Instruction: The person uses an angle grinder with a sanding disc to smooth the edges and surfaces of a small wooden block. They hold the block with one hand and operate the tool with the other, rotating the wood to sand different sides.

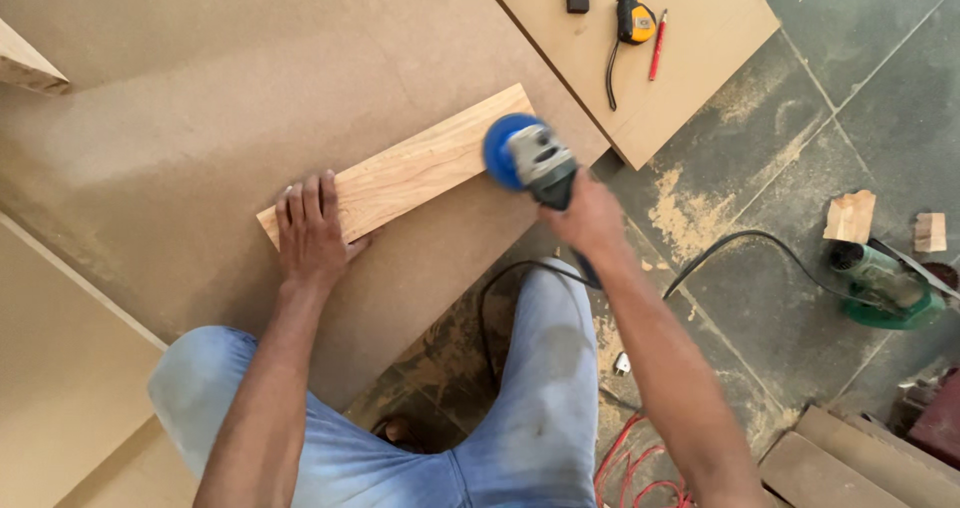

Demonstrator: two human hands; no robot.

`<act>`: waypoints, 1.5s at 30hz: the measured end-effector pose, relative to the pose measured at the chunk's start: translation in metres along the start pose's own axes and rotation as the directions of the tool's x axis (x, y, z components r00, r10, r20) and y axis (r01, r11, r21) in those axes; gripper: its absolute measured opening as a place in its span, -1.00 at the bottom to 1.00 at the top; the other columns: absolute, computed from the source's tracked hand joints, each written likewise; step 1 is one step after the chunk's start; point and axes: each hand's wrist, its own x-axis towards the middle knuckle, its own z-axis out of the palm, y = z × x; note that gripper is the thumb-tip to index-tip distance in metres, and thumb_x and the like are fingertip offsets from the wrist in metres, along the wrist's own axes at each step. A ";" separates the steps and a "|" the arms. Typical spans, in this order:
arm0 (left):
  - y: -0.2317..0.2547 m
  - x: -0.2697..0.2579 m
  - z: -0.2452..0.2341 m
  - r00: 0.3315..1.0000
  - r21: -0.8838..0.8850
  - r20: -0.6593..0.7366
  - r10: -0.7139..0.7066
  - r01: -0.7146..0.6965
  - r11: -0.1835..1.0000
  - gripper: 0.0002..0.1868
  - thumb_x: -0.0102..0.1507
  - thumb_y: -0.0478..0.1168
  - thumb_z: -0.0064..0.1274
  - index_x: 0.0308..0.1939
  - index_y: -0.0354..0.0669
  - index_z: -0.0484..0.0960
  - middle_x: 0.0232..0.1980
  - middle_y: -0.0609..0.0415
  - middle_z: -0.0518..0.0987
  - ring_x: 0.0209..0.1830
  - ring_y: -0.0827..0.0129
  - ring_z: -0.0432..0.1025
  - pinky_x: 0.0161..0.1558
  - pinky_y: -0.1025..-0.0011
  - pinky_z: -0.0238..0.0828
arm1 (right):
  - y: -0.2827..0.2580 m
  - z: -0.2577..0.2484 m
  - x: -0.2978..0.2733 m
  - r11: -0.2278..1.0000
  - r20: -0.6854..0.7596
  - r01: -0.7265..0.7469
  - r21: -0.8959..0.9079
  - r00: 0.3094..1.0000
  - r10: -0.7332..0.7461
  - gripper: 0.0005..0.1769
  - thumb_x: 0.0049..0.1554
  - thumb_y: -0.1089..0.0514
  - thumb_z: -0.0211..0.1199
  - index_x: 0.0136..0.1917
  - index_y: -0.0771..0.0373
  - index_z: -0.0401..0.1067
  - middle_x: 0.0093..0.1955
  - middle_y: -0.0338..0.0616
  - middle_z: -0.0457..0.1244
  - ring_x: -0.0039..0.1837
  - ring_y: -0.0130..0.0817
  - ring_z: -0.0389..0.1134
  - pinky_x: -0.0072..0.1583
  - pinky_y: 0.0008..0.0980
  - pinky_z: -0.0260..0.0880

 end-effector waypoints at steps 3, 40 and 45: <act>0.000 0.002 0.003 0.999 0.027 0.039 -0.016 0.015 1.000 0.27 -0.05 0.31 0.41 0.51 -0.32 0.17 0.37 -0.17 0.29 0.41 -0.05 0.16 0.44 -0.08 0.01 | 0.029 -0.009 0.016 0.999 -0.078 -0.030 -0.014 0.997 0.029 -0.27 -0.10 -0.09 0.53 0.15 0.40 0.37 -0.03 0.35 0.37 0.06 0.29 0.41 0.10 0.08 0.43; 0.001 0.002 0.003 0.999 0.034 0.026 -0.035 0.034 0.999 0.30 -0.04 0.34 0.40 0.54 -0.32 0.13 0.39 -0.18 0.27 0.44 -0.07 0.15 0.50 -0.07 -0.03 | 0.053 -0.003 -0.005 0.991 -0.120 -0.040 0.129 0.991 0.056 -0.35 -0.10 -0.03 0.47 0.13 0.43 0.38 -0.04 0.36 0.37 0.07 0.29 0.43 0.12 0.04 0.45; 0.004 0.014 -0.006 0.994 -0.147 0.052 -0.098 0.105 0.984 0.32 -0.06 0.41 0.41 0.48 -0.38 0.18 0.34 -0.26 0.32 0.38 -0.10 0.16 0.39 -0.13 -0.03 | 0.074 -0.010 -0.020 0.952 -0.303 0.039 0.304 0.951 0.058 -0.39 -0.09 0.03 0.47 0.14 0.40 0.44 -0.05 0.23 0.39 0.05 0.14 0.45 0.09 -0.08 0.43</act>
